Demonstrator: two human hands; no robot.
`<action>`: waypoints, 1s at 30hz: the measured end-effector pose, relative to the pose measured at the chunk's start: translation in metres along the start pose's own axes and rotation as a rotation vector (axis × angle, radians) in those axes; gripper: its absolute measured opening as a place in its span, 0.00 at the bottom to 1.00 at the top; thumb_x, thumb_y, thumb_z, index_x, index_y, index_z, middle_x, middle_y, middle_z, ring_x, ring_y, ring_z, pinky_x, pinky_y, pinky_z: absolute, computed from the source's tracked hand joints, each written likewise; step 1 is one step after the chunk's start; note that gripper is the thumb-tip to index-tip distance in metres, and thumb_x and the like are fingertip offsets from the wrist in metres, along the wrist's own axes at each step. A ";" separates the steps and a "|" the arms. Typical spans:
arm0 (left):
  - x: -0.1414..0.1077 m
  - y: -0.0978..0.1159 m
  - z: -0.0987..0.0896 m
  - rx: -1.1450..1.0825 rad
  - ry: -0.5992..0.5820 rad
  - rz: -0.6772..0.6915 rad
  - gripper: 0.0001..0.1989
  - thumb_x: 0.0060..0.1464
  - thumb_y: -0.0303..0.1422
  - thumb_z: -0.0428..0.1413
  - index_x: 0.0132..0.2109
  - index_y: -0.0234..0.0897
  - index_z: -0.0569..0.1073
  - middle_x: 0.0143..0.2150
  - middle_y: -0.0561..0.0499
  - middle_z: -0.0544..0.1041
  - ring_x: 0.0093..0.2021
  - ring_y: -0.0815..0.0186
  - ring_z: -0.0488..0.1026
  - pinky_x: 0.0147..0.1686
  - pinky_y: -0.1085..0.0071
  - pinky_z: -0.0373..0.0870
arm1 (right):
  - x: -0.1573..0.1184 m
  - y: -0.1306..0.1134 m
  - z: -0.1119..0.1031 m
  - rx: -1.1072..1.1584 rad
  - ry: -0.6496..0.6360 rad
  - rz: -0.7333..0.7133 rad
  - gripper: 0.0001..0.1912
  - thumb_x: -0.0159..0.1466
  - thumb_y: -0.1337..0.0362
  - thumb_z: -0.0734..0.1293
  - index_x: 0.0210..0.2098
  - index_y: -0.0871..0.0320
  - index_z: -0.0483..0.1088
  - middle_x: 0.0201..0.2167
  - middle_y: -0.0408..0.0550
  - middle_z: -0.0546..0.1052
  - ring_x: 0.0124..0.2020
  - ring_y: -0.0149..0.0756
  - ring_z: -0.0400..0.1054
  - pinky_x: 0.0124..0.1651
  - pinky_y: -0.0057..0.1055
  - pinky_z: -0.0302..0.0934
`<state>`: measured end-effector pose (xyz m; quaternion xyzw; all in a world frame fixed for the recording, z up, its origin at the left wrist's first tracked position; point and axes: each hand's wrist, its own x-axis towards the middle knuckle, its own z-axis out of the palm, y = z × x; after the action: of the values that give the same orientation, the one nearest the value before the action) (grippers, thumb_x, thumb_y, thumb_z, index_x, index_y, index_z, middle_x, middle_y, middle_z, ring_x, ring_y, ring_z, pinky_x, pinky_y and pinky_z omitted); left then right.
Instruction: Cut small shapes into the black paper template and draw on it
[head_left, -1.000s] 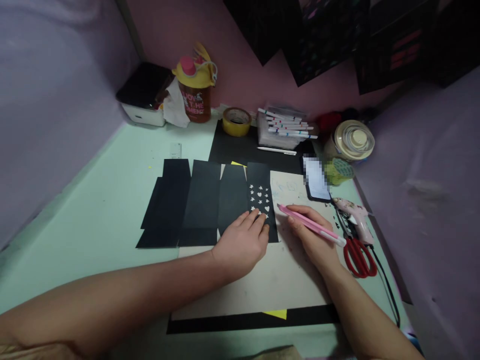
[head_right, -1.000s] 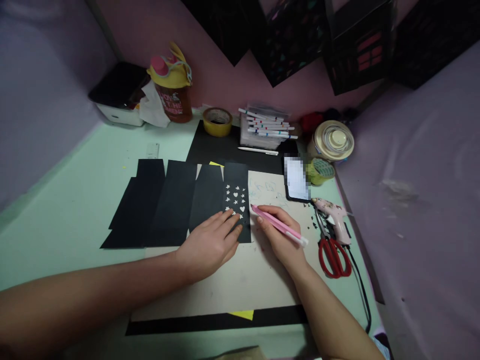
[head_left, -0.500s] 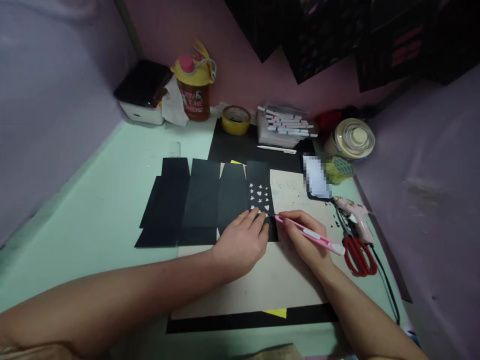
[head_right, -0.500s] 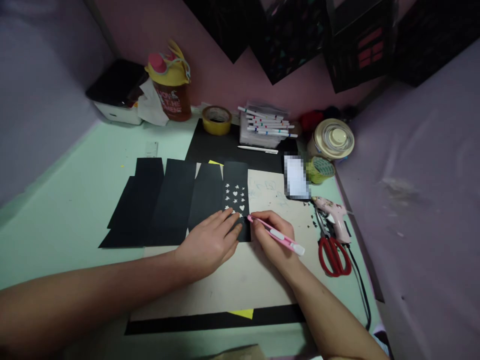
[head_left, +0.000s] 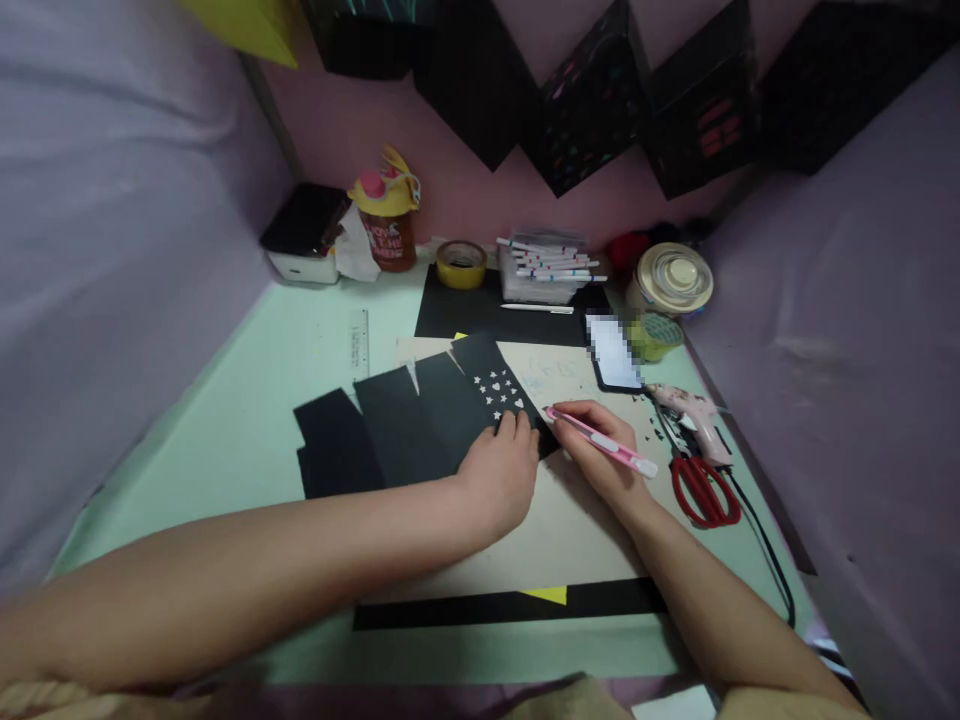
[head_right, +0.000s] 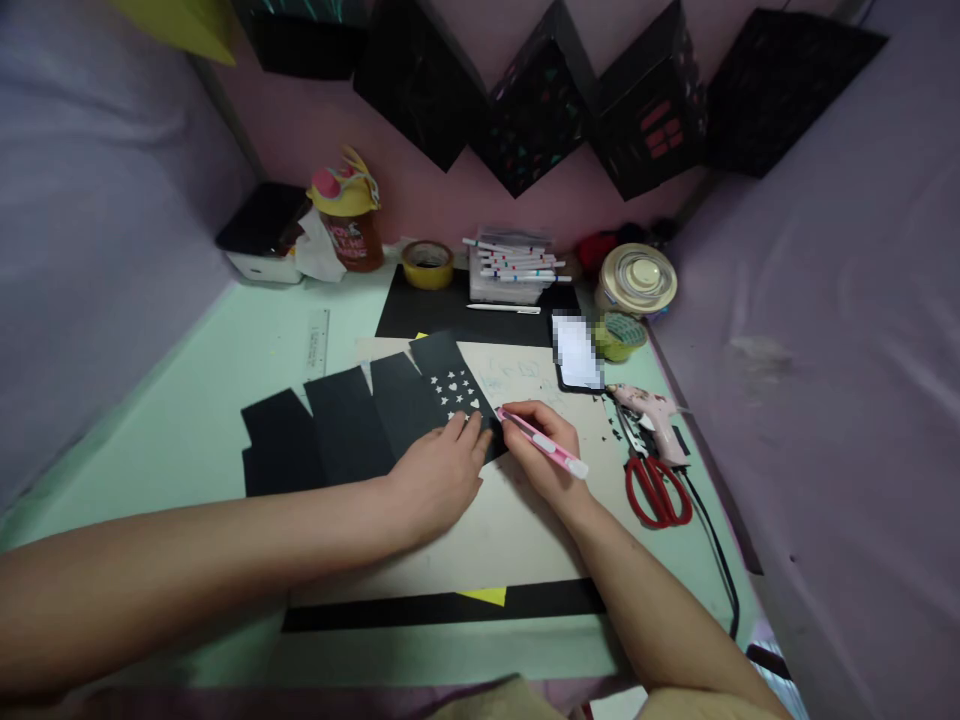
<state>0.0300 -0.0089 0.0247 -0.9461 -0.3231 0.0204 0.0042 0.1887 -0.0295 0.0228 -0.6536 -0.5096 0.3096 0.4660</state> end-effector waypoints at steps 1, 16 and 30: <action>0.005 0.002 -0.003 -0.012 -0.014 -0.026 0.25 0.57 0.32 0.54 0.60 0.23 0.66 0.61 0.30 0.65 0.57 0.44 0.64 0.45 0.56 0.69 | 0.001 0.000 -0.001 0.006 0.001 0.001 0.11 0.57 0.62 0.68 0.38 0.59 0.75 0.34 0.48 0.78 0.35 0.36 0.71 0.39 0.31 0.65; 0.012 -0.065 -0.002 -0.266 0.048 0.153 0.23 0.63 0.39 0.50 0.61 0.33 0.65 0.66 0.44 0.61 0.67 0.53 0.53 0.65 0.56 0.48 | 0.012 0.010 0.005 -0.089 0.050 -0.035 0.07 0.58 0.63 0.66 0.33 0.58 0.74 0.28 0.45 0.77 0.30 0.35 0.70 0.33 0.29 0.63; 0.010 -0.067 0.021 -0.335 0.155 0.155 0.22 0.63 0.38 0.50 0.61 0.36 0.66 0.65 0.44 0.62 0.67 0.53 0.53 0.65 0.55 0.51 | 0.010 0.015 0.013 -0.256 0.083 -0.092 0.05 0.58 0.65 0.65 0.32 0.58 0.74 0.25 0.44 0.76 0.24 0.32 0.67 0.28 0.28 0.60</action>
<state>-0.0037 0.0502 0.0052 -0.9544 -0.2470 -0.1064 -0.1299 0.1859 -0.0168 0.0052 -0.6958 -0.5546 0.1930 0.4136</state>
